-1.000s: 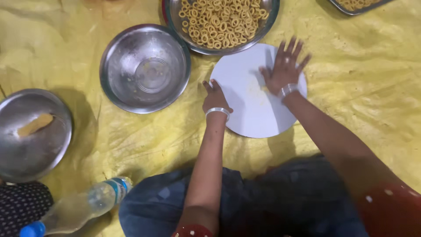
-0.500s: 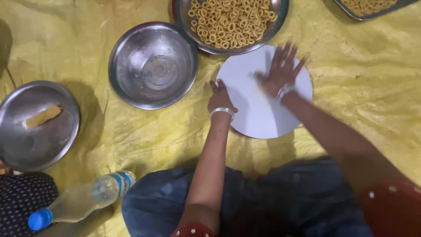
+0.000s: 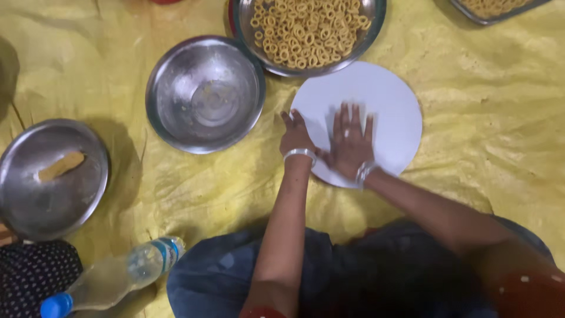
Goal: The person sits on a yellow tarp and repeatedly rolls small pieces of dough into thin strips on a white board, then joins the ends to form rings. The rings are placed into a metal bowl. The person also occasionally shapes the dough into U-shapes.
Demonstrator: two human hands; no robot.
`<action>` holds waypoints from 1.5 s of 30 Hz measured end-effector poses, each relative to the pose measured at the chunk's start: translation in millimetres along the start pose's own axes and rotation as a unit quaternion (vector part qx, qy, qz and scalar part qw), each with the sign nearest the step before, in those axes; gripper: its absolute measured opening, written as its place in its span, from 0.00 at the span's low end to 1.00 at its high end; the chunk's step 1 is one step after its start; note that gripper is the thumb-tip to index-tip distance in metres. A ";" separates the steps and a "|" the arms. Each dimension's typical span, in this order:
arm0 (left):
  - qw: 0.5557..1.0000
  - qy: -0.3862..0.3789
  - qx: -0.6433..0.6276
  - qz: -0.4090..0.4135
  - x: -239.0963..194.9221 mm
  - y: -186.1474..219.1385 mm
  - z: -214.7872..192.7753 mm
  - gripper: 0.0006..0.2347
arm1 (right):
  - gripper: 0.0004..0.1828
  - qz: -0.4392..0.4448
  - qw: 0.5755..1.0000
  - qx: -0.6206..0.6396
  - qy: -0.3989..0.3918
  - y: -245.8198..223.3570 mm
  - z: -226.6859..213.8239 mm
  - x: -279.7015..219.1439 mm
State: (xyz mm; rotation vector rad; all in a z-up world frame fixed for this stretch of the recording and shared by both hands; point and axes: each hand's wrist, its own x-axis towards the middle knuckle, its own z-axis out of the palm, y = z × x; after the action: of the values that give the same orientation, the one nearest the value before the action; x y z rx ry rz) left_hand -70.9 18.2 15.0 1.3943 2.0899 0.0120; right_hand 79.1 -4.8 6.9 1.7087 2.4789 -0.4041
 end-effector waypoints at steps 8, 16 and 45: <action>0.999 0.002 -0.034 0.012 1.3 -5.4 8.7 0.59 | 0.42 -0.116 0.861 0.494 -0.027 140.8 -5.3 108.7; 1.000 0.006 -0.015 0.013 -0.9 -6.5 13.2 0.60 | 0.56 -0.048 0.986 0.033 0.159 31.8 53.8 7.6; 0.999 0.013 -0.013 0.028 16.2 -11.0 28.8 0.50 | 0.53 0.106 0.980 0.020 0.169 101.2 -36.5 120.4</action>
State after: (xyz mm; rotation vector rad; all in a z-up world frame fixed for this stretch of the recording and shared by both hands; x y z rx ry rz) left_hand -69.8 17.7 -19.8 1.4435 2.0628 0.0807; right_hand 131.7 147.6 -2.2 2.1939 2.4734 -0.1540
